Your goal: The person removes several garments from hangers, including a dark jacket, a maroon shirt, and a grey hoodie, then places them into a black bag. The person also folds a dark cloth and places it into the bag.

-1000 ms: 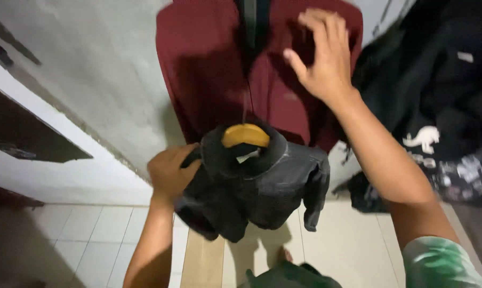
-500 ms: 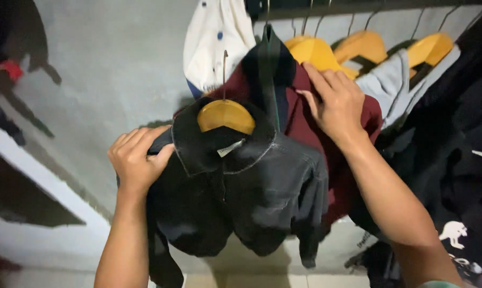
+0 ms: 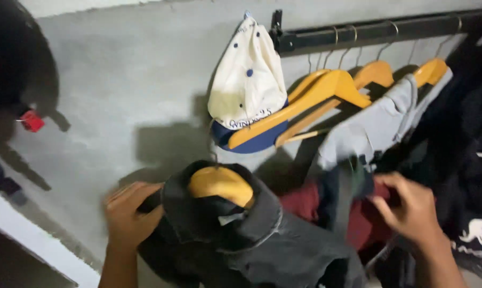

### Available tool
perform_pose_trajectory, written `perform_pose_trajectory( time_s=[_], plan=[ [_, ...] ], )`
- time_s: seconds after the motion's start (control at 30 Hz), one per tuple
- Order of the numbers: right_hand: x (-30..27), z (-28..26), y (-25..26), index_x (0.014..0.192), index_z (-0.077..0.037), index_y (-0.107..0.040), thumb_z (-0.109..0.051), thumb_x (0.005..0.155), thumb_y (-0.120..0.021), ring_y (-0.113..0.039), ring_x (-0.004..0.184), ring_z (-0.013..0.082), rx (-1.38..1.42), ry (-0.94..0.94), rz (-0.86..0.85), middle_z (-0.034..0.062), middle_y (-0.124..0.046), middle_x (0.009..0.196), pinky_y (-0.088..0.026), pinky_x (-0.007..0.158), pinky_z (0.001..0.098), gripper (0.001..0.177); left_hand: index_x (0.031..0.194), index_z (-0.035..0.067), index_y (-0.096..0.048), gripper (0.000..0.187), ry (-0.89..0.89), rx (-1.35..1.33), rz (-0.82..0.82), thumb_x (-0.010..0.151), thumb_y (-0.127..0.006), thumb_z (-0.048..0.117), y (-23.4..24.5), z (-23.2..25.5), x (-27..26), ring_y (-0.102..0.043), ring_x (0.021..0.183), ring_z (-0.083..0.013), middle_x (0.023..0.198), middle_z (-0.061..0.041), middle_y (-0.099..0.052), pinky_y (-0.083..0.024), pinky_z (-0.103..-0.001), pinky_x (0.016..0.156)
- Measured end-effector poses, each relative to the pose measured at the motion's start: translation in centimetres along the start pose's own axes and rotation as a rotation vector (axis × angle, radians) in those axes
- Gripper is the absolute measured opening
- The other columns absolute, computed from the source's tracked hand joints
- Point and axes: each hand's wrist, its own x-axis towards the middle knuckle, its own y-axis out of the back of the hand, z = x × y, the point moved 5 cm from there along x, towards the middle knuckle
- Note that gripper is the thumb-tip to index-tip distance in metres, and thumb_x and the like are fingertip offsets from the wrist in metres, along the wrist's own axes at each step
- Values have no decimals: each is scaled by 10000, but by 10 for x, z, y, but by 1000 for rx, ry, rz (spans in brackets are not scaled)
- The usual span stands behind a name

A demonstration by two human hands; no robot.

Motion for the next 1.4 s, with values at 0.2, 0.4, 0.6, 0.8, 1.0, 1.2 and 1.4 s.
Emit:
perform_pose_trajectory(
  time_s=[0.2,0.4,0.6,0.8,1.0,1.2,1.4],
  plan=[
    [-198,52,15,1099,-176,-653,-241,815,-728,-728,915,162,-229,-199,-130,-27,-754,1105,-555,837,312,301,939,63,-781,102,-136,37,-12,902,-760,155,-11,-3,-1,-712,755,-237,892,-64,-770,-498,-352,672],
    [-277,81,47,1168,-338,-642,-487,692,-831,-816,873,169,-358,-676,-423,-102,-814,1034,-601,775,326,533,926,188,-775,136,-157,66,-197,836,-781,291,-45,33,6,-683,737,-171,894,49,-771,-463,-316,659],
    [-235,35,61,1268,-257,-583,-557,830,-677,-742,1027,379,-324,-886,-616,46,-784,1145,-563,823,493,540,902,169,-738,124,-135,-216,-425,795,-752,230,-83,103,-42,-673,733,-213,840,3,-741,-474,-378,702],
    [-208,-25,44,1264,-197,-499,-436,927,-653,-662,1135,534,425,-998,-606,220,-758,1155,-482,969,645,441,936,204,-726,214,-81,-355,-327,810,-827,343,-178,176,-119,-695,678,-190,782,49,-724,-529,-344,626],
    [-274,-34,35,1395,-284,-368,-266,705,-900,-800,906,275,226,-579,-854,15,-787,1104,-647,755,419,872,933,185,-777,233,109,-345,-408,703,-805,210,-233,228,-186,-721,886,-215,954,3,-777,-514,-366,895],
    [-277,23,54,1313,-436,-502,-293,723,-721,-781,807,352,-22,-680,-772,-17,-833,966,-587,685,434,645,1098,213,-669,443,817,-569,-1282,731,-750,446,-232,271,-116,-671,1105,-147,1176,40,-728,-484,-308,911],
    [-250,65,47,1312,-491,-529,-271,675,-729,-781,827,323,-82,-623,-695,-18,-842,842,-566,659,392,703,1157,64,-699,429,316,-151,45,835,-864,295,-204,180,9,-707,1027,-272,1099,-97,-731,-544,-381,941]
  ],
)
